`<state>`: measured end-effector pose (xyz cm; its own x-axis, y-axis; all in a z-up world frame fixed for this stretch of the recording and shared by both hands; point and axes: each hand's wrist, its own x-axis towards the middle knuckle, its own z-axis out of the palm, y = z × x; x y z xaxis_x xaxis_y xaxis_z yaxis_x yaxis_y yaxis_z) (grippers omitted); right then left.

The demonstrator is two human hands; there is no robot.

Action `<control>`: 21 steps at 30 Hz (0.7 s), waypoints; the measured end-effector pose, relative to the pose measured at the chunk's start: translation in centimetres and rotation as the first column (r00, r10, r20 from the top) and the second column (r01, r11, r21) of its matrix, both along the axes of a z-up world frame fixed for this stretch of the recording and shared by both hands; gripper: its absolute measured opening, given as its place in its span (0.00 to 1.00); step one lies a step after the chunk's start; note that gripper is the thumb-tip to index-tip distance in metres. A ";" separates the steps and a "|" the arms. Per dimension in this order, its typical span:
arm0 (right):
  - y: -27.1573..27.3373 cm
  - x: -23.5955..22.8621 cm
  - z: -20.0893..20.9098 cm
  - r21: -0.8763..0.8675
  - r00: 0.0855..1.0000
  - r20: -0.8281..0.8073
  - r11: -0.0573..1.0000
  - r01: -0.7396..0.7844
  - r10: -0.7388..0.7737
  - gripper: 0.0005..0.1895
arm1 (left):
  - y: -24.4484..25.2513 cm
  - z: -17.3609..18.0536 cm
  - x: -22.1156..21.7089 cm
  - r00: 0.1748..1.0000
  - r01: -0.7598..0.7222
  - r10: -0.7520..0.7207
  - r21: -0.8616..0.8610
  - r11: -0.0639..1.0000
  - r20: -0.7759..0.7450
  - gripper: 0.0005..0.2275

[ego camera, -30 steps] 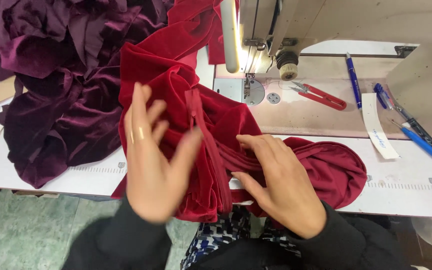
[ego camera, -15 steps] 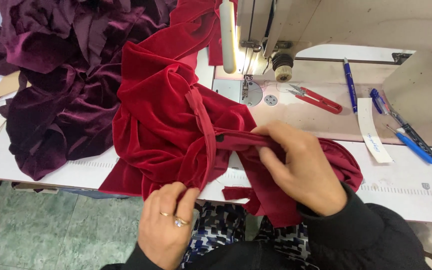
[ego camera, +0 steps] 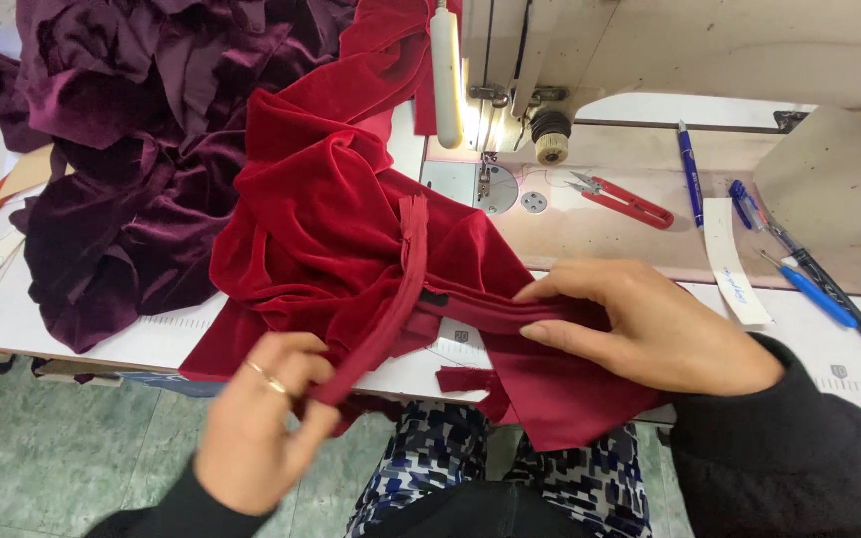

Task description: Adjusting a sewing machine with a screwdriver and then preparing red velvet fabric for sewing by gathering and folding it.

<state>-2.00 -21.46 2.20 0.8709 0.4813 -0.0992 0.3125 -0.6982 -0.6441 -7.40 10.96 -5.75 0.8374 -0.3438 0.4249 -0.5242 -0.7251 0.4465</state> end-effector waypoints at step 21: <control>0.6 -4.0 -2.7 -0.010 0.934 0.344 0.995 -0.099 0.096 0.21 | 3.1 3.0 14.0 0.887 0.273 -0.355 0.286 0.919 0.296 0.08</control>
<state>-6.04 -20.85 -0.55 0.7998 0.5653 0.2018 0.5821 -0.6485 -0.4906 6.63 14.10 -2.78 0.4904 -0.6867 0.5367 -0.8292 -0.5571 0.0448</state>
